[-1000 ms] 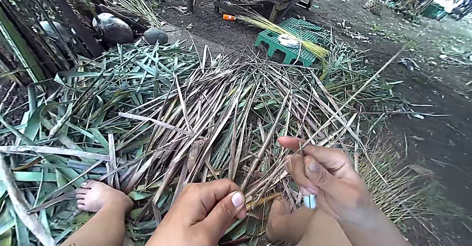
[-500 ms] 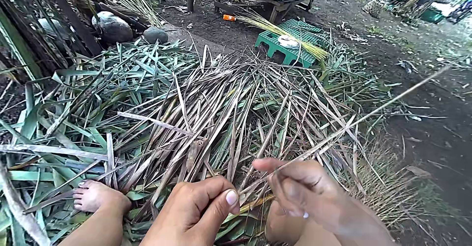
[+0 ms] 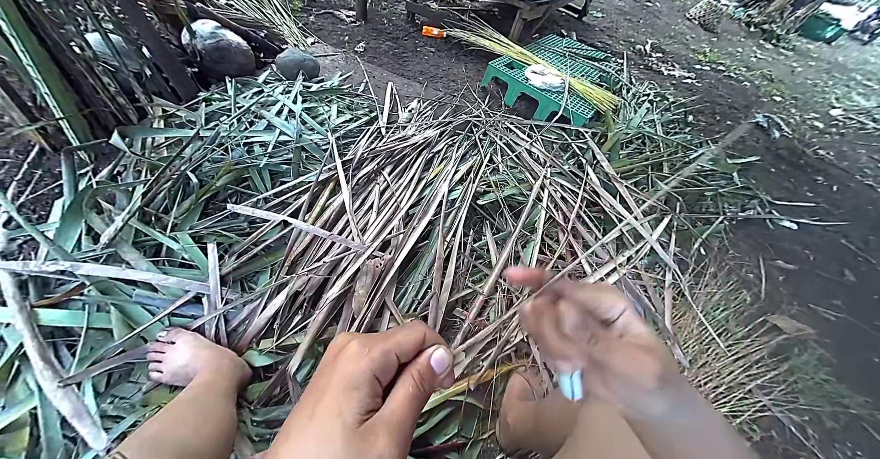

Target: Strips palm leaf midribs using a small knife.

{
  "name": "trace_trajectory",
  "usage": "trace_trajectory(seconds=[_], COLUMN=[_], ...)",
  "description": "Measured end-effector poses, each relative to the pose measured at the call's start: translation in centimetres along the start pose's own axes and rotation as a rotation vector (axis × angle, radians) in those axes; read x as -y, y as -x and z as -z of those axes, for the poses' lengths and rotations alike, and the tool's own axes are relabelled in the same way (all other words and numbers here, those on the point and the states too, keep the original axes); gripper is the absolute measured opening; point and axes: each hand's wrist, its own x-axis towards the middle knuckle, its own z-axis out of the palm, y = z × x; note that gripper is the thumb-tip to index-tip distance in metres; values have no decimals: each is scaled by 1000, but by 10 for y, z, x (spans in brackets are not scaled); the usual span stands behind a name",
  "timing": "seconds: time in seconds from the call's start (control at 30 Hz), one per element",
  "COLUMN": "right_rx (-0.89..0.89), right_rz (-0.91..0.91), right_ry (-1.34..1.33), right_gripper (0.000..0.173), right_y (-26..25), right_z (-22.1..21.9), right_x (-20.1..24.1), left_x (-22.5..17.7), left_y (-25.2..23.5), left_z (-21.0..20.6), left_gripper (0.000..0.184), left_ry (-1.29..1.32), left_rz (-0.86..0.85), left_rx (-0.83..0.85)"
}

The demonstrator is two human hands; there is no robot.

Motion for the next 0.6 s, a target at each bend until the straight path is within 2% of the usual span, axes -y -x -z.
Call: trace_trajectory(seconds=[0.17,0.27,0.33,0.5,0.6], right_rx=[-374,-494,-430,77,153], right_rz=[96,143,133,11,-3], right_ry=[-82,-139,-101,52,36], right_gripper=[34,31,33,43,47], right_y=[-4,-7,-5,1,2], right_z=[34,34,28,-11,-30], right_x=[15,15,10,-6,-8], left_x=[9,16,17,8,2], left_y=[-1,-2,-3,-5,-5], left_z=[10,14,13,4,1], left_gripper=[28,31,30,29,28], left_ry=[-230,-389,-410,-331,-247], left_rz=[-85,-137,-185,-217,-210], left_rx=[-38,-98,-156,-138,-77])
